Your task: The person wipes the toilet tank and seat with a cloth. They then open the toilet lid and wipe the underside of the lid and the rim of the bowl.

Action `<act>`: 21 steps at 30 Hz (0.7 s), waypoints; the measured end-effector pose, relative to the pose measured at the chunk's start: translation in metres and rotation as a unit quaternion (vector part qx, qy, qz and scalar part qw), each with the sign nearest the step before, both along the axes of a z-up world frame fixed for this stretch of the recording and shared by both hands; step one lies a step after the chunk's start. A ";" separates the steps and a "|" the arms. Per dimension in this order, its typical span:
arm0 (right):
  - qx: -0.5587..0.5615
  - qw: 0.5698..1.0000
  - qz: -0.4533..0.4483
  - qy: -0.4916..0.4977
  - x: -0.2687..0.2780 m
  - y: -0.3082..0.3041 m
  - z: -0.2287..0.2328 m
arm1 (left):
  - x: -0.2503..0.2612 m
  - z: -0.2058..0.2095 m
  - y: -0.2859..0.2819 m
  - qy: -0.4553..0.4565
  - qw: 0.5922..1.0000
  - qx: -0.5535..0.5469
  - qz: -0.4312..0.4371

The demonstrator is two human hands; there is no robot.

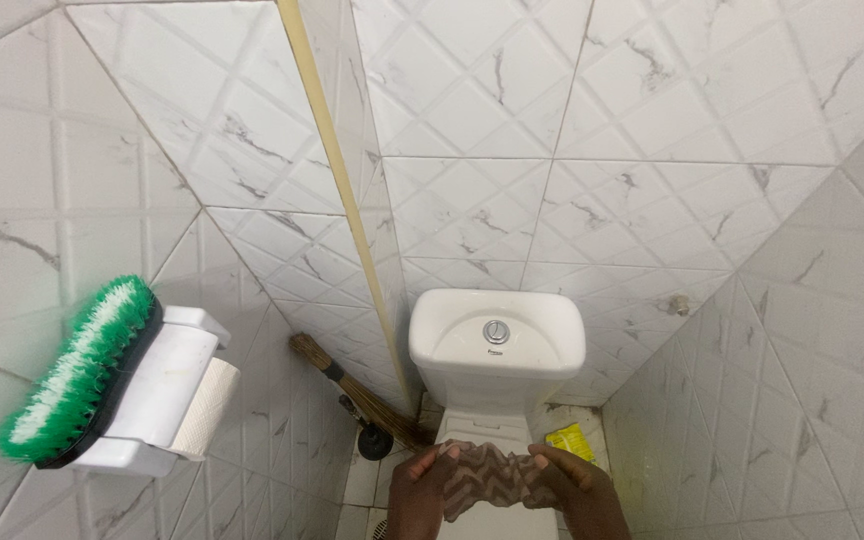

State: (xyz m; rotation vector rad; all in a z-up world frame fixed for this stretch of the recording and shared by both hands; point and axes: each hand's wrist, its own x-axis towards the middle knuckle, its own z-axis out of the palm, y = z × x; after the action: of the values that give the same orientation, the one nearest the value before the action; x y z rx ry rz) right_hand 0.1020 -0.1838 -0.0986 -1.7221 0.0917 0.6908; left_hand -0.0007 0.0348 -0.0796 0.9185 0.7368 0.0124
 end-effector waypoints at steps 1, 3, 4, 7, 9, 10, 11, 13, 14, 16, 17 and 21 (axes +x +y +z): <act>-0.018 1.000 0.009 -0.016 0.001 -0.001 -0.001 | 0.000 -0.002 -0.001 0.003 1.000 0.003 0.000; -0.045 0.999 0.013 -0.004 0.004 -0.002 -0.004 | 0.002 -0.007 0.000 0.013 1.000 0.002 0.003; -0.058 0.998 0.015 0.001 0.006 -0.001 -0.007 | 0.003 -0.009 0.001 0.021 1.000 -0.003 0.007; 0.081 0.996 -0.012 0.029 0.007 -0.003 -0.017 | 0.004 -0.014 0.001 0.021 1.000 0.006 0.004; 0.043 0.999 0.010 -0.020 0.007 -0.005 -0.024 | 0.003 -0.018 0.001 0.008 1.000 0.010 0.000; 0.023 0.999 0.021 -0.043 0.007 -0.007 -0.027 | 0.003 -0.019 0.001 0.000 1.000 0.007 -0.001; 0.056 0.998 0.012 -0.014 0.008 -0.008 -0.029 | 0.003 -0.020 0.001 -0.009 1.000 0.003 -0.001; 0.121 0.992 -0.006 0.044 0.009 -0.008 -0.030 | 0.004 -0.019 0.002 -0.007 1.000 0.024 -0.016; 0.087 0.996 0.004 0.036 0.010 -0.008 -0.029 | 0.005 -0.018 0.003 -0.006 0.999 0.034 -0.023; 0.019 0.999 0.023 0.022 0.008 -0.007 -0.027 | 0.004 -0.016 0.004 0.018 1.000 0.013 -0.002; 0.044 0.998 0.016 0.032 0.007 -0.007 -0.026 | 0.004 -0.016 0.004 0.030 1.000 0.003 0.008; 0.087 0.995 -0.002 0.051 0.003 -0.005 -0.021 | 0.002 -0.014 0.003 0.019 0.999 0.042 -0.026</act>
State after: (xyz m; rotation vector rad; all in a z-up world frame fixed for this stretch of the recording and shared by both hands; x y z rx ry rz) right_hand 0.1053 -0.1891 -0.1193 -1.5208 0.1023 0.7611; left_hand 0.0012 0.0378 -0.0935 1.0201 0.7526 -0.0210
